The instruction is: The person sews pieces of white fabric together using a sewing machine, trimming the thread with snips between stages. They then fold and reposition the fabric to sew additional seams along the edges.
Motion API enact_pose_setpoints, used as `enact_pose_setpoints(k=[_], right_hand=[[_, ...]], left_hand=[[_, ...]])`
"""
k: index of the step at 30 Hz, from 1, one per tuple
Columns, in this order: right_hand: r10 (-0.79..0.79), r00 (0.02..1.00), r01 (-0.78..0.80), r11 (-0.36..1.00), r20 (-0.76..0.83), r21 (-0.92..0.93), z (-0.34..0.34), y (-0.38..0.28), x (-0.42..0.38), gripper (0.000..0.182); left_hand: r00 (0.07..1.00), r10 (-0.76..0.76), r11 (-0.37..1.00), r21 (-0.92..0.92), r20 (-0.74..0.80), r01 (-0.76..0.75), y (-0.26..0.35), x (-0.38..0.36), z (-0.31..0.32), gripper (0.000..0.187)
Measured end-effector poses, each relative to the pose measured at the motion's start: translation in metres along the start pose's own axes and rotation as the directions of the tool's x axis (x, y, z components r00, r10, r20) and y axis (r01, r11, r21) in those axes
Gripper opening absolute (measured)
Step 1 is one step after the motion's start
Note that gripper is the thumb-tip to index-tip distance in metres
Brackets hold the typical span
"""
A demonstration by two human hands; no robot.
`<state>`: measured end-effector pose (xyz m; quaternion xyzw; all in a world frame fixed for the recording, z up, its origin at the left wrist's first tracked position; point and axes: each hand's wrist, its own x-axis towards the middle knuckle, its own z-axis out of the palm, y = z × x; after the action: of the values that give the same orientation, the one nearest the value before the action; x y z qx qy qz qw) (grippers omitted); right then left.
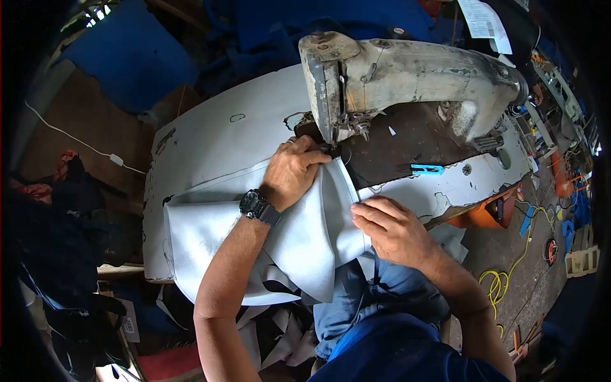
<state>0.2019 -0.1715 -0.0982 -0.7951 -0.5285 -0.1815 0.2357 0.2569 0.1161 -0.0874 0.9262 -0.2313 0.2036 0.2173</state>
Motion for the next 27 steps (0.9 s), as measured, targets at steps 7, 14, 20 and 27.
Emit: enact_pose_setpoints(k=[7, 14, 20, 27], right_hand=[[-0.002, 1.000, 0.003, 0.999, 0.025, -0.041, -0.0007, 0.0004, 0.0020, 0.034], [-0.004, 1.000, 0.005, 0.999, 0.020, -0.053, -0.0024, -0.0015, 0.0051, 0.033], [-0.005, 1.000, 0.005, 0.999, 0.007, -0.045, 0.0008, 0.0000, 0.0051, 0.032], [0.006, 1.000, -0.005, 0.996, 0.012, -0.095, 0.0012, -0.0013, 0.0077, 0.035]], left_hand=[[0.996, 0.084, 0.996, 0.022, 0.015, -0.085, -0.0068, 0.0019, -0.0001, 0.027], [0.996, 0.088, 0.996, 0.010, 0.020, -0.089, -0.0095, 0.0034, 0.0009, 0.026], [0.997, 0.075, 0.997, 0.004, 0.033, -0.076, -0.0071, 0.0037, -0.0013, 0.026], [0.997, 0.077, 0.997, 0.023, 0.025, -0.077, -0.0089, 0.0046, -0.0006, 0.026]])
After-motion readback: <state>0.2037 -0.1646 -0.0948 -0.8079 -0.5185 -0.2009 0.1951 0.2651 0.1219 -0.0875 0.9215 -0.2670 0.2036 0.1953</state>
